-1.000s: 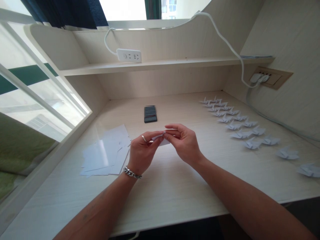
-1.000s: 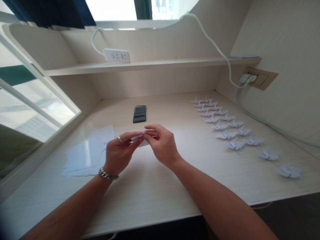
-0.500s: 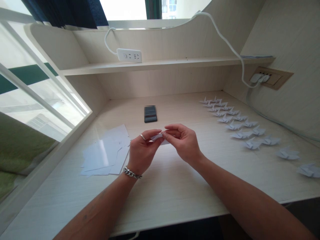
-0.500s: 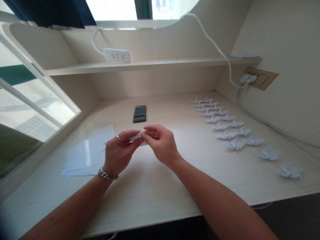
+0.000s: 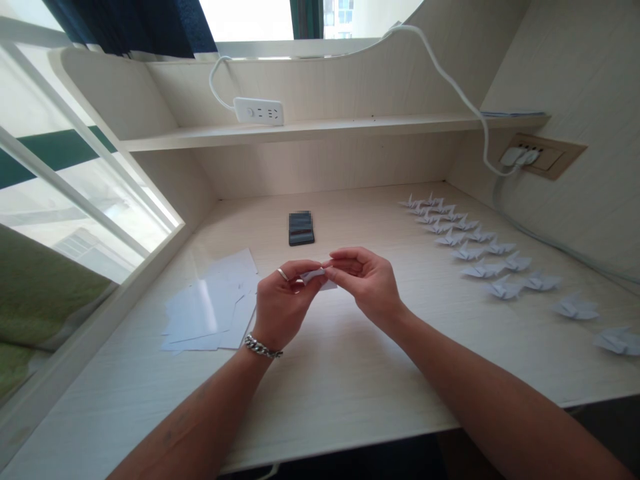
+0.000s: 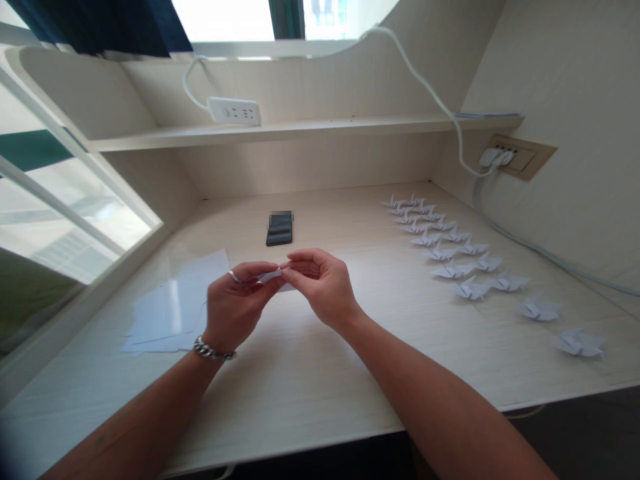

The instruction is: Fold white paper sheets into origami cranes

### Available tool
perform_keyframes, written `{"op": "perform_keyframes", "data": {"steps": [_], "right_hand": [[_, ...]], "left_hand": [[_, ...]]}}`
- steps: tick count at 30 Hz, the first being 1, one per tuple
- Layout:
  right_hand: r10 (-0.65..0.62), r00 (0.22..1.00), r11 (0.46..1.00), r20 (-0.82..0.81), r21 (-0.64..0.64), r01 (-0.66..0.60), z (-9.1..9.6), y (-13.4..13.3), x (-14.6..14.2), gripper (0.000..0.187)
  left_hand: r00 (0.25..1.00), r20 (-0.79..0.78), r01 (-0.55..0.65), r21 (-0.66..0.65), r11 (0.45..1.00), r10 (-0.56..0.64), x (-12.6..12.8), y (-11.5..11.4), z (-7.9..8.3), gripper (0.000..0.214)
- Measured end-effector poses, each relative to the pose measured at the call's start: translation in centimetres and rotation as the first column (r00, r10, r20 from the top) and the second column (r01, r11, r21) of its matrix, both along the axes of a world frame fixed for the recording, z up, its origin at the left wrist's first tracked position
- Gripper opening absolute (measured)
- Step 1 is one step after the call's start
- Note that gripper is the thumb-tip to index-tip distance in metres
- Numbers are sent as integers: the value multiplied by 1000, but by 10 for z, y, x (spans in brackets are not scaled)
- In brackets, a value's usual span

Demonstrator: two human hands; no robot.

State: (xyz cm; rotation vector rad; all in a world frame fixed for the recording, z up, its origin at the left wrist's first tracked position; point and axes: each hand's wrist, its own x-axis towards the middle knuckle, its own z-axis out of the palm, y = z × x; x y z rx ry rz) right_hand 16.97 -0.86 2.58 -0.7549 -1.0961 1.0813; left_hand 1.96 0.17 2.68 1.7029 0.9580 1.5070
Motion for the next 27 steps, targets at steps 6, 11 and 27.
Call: {"op": "perform_keyframes", "data": {"steps": [6, 11, 27], "right_hand": [[-3, 1000, 1000, -3, 18, 3, 0, -1, -1, 28], [-4, 1000, 1000, -9, 29, 5, -1, -1, -2, 27], [-224, 965, 974, 138, 7, 225, 0, -1, -1, 25]], "left_hand": [[999, -32, -21, 27, 999, 22, 0, 0, 1, 18], [999, -31, -43, 28, 999, 44, -1, 0, 1, 22], [966, 221, 216, -419, 882, -132, 1, 3, 7, 35]]}}
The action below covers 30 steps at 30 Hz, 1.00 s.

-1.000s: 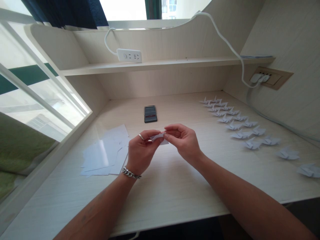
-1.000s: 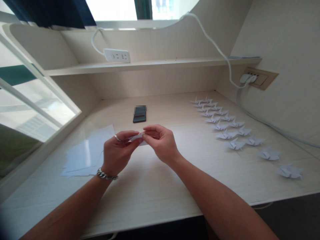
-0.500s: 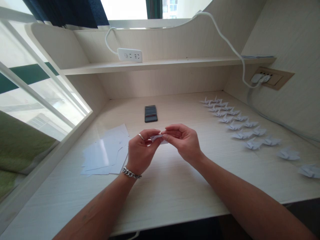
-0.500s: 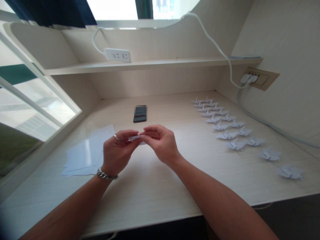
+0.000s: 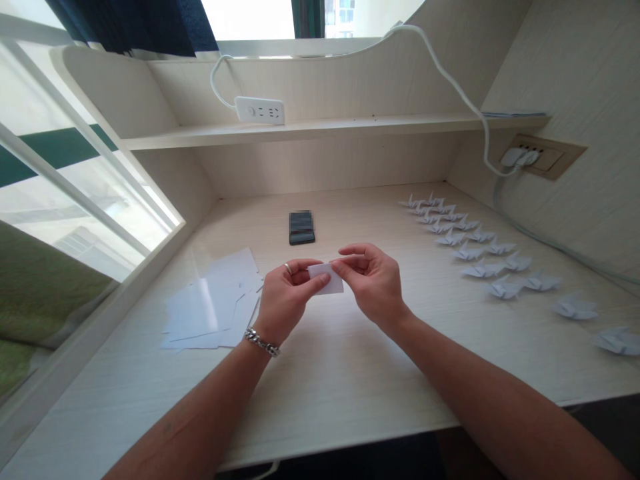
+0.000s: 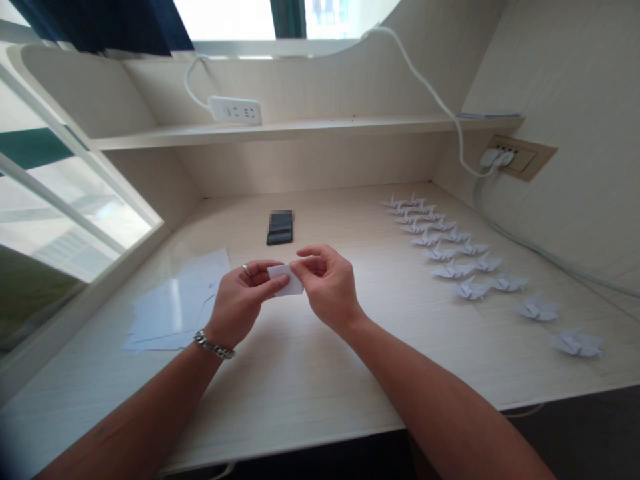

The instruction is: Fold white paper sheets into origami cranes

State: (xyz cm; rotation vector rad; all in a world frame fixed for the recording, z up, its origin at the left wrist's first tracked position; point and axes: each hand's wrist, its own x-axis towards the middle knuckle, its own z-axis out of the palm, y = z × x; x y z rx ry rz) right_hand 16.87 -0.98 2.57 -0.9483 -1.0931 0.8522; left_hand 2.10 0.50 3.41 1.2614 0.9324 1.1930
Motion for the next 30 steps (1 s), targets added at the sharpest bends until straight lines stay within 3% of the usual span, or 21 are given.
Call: {"op": "perform_keyframes", "data": {"steps": [3, 6, 9, 16, 30], "right_hand": [[3, 1000, 999, 6, -49, -3, 2, 0, 2, 32], [97, 995, 988, 2, -124, -96, 0, 3, 5, 40], [155, 988, 977, 6, -146, -153, -2, 6, 6, 35], [46, 999, 988, 6, -150, -45, 0, 6, 7, 30], [41, 999, 976, -20, -212, -45, 0, 9, 11, 37]], "left_hand": [[1000, -26, 7, -61, 998, -8, -1, 0, 2, 30], [998, -62, -14, -64, 998, 10, 0, 0, 3, 29], [997, -80, -5, -76, 997, -1, 0, 0, 2, 29], [965, -214, 116, -170, 979, -152, 1, 0, 3, 32], [914, -353, 173, -111, 979, -202, -2, 3, -3, 41]]}}
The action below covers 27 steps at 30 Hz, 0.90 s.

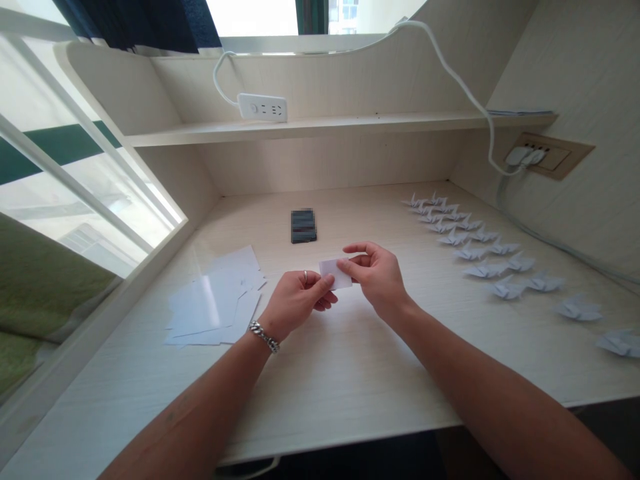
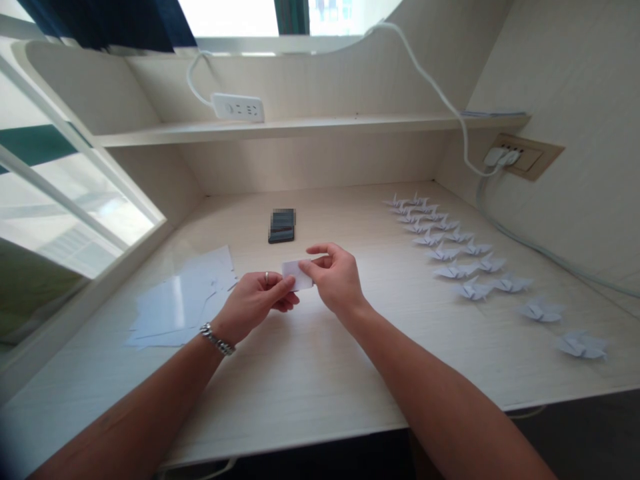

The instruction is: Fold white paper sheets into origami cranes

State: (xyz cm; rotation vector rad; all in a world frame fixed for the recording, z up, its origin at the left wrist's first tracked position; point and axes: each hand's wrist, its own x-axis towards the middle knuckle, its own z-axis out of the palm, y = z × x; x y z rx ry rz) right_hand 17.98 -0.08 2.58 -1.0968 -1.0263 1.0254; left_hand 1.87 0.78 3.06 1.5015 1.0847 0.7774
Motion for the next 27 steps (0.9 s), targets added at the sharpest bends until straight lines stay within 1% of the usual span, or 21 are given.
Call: {"op": "perform_keyframes", "data": {"steps": [5, 8, 12, 15, 16, 18, 20, 22, 24, 27], "right_hand": [[-1, 1000, 1000, 14, -21, 1, 0, 1, 0, 35], [-6, 1000, 1000, 19, -24, 7, -1, 1, 0, 34], [-20, 1000, 999, -7, -50, 20, -1, 2, -1, 34], [-31, 998, 997, -45, -77, 28, 0, 2, -1, 36], [-35, 998, 996, -59, -83, 30, 1, 2, -1, 36], [-49, 995, 995, -82, -90, 41, 2, 3, 0, 36], [-71, 993, 993, -90, -99, 62, 3, 3, 1, 36], [-92, 991, 991, -94, -106, 82, 4, 3, 2, 36], [-94, 991, 991, -96, -102, 84, 4, 4, 3, 37], [-69, 994, 996, -83, -70, 63, 1, 4, 3, 36]], "left_hand": [[998, -65, -2, 47, 999, 5, 0, 0, 1, 44], [989, -145, 17, 112, 994, 0, 1, 0, 2, 45], [972, -237, 45, 202, 978, 4, 1, 0, 2, 50], [964, -266, 50, 234, 971, 14, 2, 0, 1, 59], [968, -251, 41, 224, 974, 17, 2, 0, 0, 61], [984, -174, -4, 176, 984, 35, 1, 0, -1, 62], [996, -51, -62, 105, 993, 68, 1, 1, -1, 60], [993, 65, -104, 33, 994, 102, 1, 1, -1, 57], [987, 122, -100, -7, 995, 101, 1, 0, 0, 51], [994, 104, -39, 15, 999, 37, 2, -1, 1, 39]]}}
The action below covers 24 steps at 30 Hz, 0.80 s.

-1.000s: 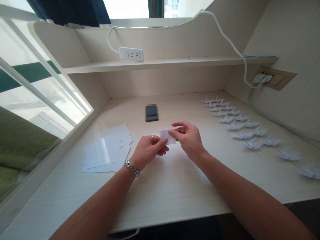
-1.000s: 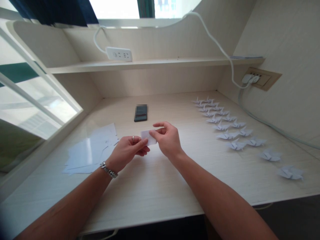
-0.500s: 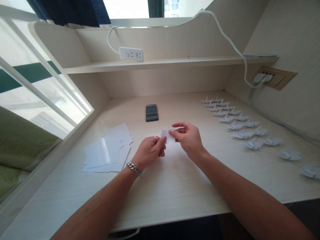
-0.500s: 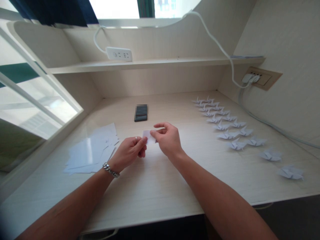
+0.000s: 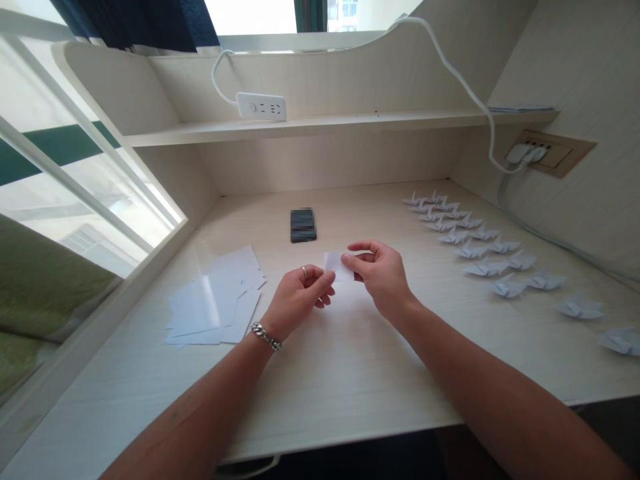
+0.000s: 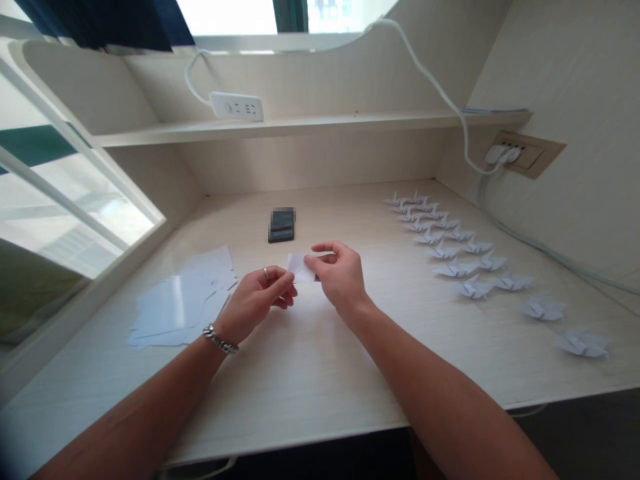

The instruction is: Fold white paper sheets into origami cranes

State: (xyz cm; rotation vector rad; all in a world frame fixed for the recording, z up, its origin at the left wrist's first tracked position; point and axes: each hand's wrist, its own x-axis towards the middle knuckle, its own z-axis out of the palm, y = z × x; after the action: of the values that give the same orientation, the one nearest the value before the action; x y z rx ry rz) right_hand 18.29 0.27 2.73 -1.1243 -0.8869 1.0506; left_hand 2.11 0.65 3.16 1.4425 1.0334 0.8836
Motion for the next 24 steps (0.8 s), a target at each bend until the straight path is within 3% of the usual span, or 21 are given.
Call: {"op": "perform_keyframes", "data": {"steps": [6, 12, 18, 24], "right_hand": [[46, 997, 996, 56, 80, -51, -2, -3, -2, 35], [85, 991, 992, 103, 88, -95, -2, -6, -5, 33], [78, 993, 992, 93, 87, -86, -3, -4, -4, 35], [124, 982, 988, 145, 75, -135, -2, -6, -6, 31]], "left_hand": [[997, 59, 56, -56, 997, -53, -2, -1, 1, 31], [991, 115, -63, -45, 997, 67, 0, 1, -1, 34], [984, 168, -41, -79, 996, 54, 1, 1, -4, 40], [980, 128, -157, 15, 987, 154, 1, 3, -5, 35]]}}
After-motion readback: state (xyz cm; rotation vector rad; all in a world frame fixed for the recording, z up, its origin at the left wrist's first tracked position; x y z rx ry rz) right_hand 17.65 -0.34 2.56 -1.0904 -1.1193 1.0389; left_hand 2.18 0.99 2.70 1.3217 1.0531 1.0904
